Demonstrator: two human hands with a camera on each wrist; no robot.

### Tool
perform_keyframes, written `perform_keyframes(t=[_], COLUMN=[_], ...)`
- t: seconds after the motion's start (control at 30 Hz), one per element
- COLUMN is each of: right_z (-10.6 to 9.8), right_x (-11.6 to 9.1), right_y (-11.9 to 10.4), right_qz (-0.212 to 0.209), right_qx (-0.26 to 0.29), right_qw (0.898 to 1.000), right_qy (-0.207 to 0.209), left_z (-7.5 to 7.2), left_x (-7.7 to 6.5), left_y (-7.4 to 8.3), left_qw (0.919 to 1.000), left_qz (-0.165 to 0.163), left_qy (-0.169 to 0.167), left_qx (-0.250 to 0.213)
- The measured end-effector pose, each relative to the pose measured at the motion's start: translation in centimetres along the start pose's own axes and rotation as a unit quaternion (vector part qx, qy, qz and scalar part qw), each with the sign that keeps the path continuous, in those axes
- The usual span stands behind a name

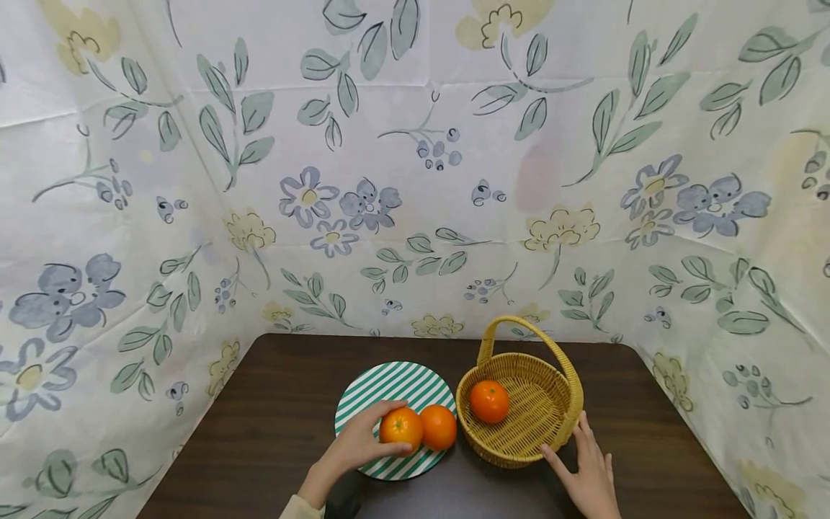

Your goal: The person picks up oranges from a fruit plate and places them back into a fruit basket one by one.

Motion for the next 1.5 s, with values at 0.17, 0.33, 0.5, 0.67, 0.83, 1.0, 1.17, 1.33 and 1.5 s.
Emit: perform_keyframes(t=[0.17,0.33,0.5,0.67,0.83,1.0,1.17,1.33,1.5], right_z=[-0.1,-0.1,-0.1,0.0,0.0,0.1,0.0,0.1,0.1], right_x=[-0.1,-0.1,-0.2,-0.3,-0.2,-0.1,-0.1,-0.1,-0.1], right_y=[0.1,0.0,0.0,-0.1,0.0,0.2,0.2,0.1,0.0], right_qz=[0.002,0.001,0.002,0.004,0.003,0.005,0.005,-0.001,0.0], right_qx=[-0.003,-0.005,-0.006,-0.005,-0.004,-0.006,-0.004,-0.003,-0.003], right_qw=[1.0,1.0,1.0,1.0,1.0,1.0,1.0,1.0,1.0], right_qy=[-0.001,0.002,0.001,-0.001,0.0,0.001,0.001,0.006,0.007], left_z=[-0.2,-0.4,-0.4,-0.3,-0.1,0.0,0.1,0.2,0.6], left_x=[0.3,0.8,1.3,1.6,2.1,2.8,3.4,4.0,4.3], left_y=[0.6,1.2,1.8,2.4,3.1,3.9,4.7,5.5,6.0], left_qw=[1.0,0.9998,0.9997,0.9994,0.999,0.9985,0.9984,0.9978,0.9974], left_qz=[0.003,0.01,0.014,0.021,0.026,0.042,0.046,0.046,0.044], left_qy=[0.005,0.01,0.005,0.004,0.001,0.001,-0.007,-0.014,-0.014], left_qx=[-0.007,-0.016,-0.021,-0.028,-0.035,-0.034,-0.031,-0.046,-0.056])
Point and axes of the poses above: each hand's wrist, its own x-axis towards the middle knuckle, its own z-axis out of the palm, y = z × x, the point moved 1 cm from there along x, towards the middle knuckle, and after that the axes turned 8 degrees about x, right-handed, at the moved point
